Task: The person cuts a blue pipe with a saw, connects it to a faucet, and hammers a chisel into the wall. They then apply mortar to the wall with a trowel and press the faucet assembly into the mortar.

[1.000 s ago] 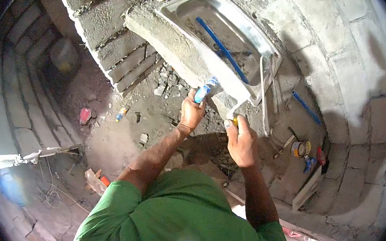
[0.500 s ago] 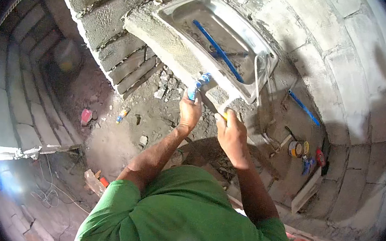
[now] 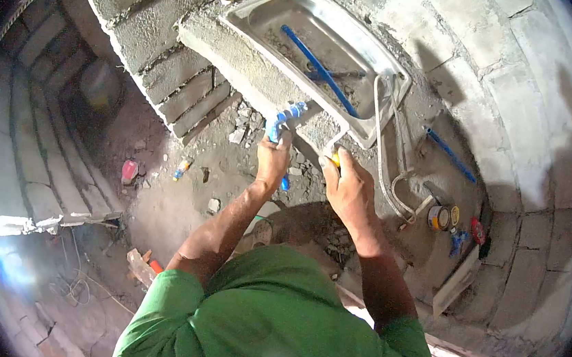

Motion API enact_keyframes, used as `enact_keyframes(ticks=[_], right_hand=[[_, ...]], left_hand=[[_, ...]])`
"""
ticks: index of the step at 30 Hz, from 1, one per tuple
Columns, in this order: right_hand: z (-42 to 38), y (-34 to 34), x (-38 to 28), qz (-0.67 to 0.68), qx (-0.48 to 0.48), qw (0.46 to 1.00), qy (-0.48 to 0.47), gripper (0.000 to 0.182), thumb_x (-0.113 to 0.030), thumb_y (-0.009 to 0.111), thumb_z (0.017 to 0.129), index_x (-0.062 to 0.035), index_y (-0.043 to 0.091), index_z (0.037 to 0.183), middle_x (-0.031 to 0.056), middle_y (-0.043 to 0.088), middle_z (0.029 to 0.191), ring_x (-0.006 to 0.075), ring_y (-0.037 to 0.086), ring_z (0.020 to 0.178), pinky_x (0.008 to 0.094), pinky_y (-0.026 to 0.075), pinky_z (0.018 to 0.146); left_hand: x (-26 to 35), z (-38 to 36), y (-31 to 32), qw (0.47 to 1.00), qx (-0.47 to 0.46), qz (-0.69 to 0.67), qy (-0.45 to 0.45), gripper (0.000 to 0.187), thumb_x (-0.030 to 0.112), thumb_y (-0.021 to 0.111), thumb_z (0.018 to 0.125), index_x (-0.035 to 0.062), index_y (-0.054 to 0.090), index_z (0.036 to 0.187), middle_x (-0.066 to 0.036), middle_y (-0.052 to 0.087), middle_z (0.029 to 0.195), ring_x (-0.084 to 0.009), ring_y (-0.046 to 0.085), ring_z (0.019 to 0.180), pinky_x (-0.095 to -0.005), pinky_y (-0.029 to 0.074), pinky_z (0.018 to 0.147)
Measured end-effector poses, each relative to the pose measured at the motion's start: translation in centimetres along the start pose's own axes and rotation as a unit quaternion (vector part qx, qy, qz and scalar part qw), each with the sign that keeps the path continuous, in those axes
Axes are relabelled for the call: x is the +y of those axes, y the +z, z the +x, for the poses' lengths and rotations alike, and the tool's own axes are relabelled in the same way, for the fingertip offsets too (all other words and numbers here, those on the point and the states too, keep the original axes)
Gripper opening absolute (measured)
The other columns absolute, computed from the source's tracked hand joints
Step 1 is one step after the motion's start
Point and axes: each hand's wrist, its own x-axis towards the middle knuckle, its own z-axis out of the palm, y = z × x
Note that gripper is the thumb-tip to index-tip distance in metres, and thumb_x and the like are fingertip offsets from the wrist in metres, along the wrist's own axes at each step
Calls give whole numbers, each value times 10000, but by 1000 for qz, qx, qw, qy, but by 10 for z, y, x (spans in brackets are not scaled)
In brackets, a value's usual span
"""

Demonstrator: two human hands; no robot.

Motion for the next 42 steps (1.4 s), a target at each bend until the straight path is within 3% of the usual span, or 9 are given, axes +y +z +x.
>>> enact_keyframes(ticks=[2, 6, 11, 22, 24, 32, 36, 38, 42], right_hand=[[-7, 14, 12, -12, 3, 1000, 0, 224, -256, 622, 930, -38, 604, 978, 183, 693, 907, 356, 678, 789, 423, 540, 666], [5, 6, 17, -37, -26, 994, 98, 259, -255, 611, 939, -20, 609, 1049, 192, 689, 880, 363, 675, 792, 427, 533, 663], [3, 3, 7, -35, -40, 997, 53, 251, -216, 630, 925, -35, 614, 1097, 165, 698, 941, 349, 680, 818, 415, 541, 689], [11, 11, 22, -104, -64, 991, 52, 251, -227, 655, 911, -46, 634, 1083, 152, 701, 910, 329, 686, 810, 397, 541, 692], [22, 8, 21, 13, -2, 1000, 5, 278, -260, 655, 911, -39, 629, 1079, 157, 700, 899, 342, 684, 829, 412, 543, 694], [35, -15, 25, 216, -106, 910, 337, 373, -340, 504, 971, 3, 587, 1092, 218, 664, 883, 369, 639, 787, 418, 490, 715], [17, 13, 33, 62, -60, 979, 187, 397, -338, 497, 974, 30, 587, 1090, 282, 647, 947, 433, 631, 916, 441, 488, 768], [17, 14, 42, 33, -58, 989, 131, 412, -313, 480, 1001, 39, 562, 1197, 90, 632, 809, 164, 596, 624, 306, 479, 575], [13, 9, 42, 131, -69, 959, 241, 491, -334, 503, 985, 71, 538, 1261, 188, 675, 923, 256, 649, 816, 374, 511, 761]], left_hand=[[12, -9, 9, 995, 17, -83, -51, 97, 163, 632, 935, 113, 571, 878, 38, 479, 617, -88, 405, 456, -281, 344, 412], [36, -15, 4, 960, -54, -214, -170, 119, 158, 601, 958, 85, 544, 883, 20, 447, 581, -112, 437, 468, -299, 388, 425], [57, -21, 10, 948, -44, -227, -218, 155, 166, 605, 953, 108, 514, 842, 28, 420, 576, -116, 413, 460, -320, 369, 429], [60, -24, 18, 961, -15, -192, -196, 174, 206, 642, 935, 108, 511, 876, 24, 428, 578, -123, 426, 451, -328, 400, 413], [53, -21, 14, 953, -27, -210, -217, 179, 225, 648, 936, 106, 525, 882, 25, 432, 579, -120, 432, 453, -326, 403, 409], [46, -8, -10, 948, -103, -184, -238, 197, 197, 633, 936, 112, 536, 788, 42, 421, 588, -99, 406, 469, -303, 359, 421], [48, -6, -9, 957, -101, -141, -234, 216, 162, 613, 917, 135, 504, 732, 46, 411, 590, -108, 404, 481, -313, 342, 446], [48, -5, -9, 957, -96, -127, -244, 236, 153, 609, 918, 142, 491, 714, 44, 412, 592, -110, 402, 480, -316, 343, 444], [46, -6, -12, 962, -103, -126, -220, 235, 148, 607, 915, 140, 486, 715, 41, 410, 589, -110, 399, 478, -324, 344, 443]])
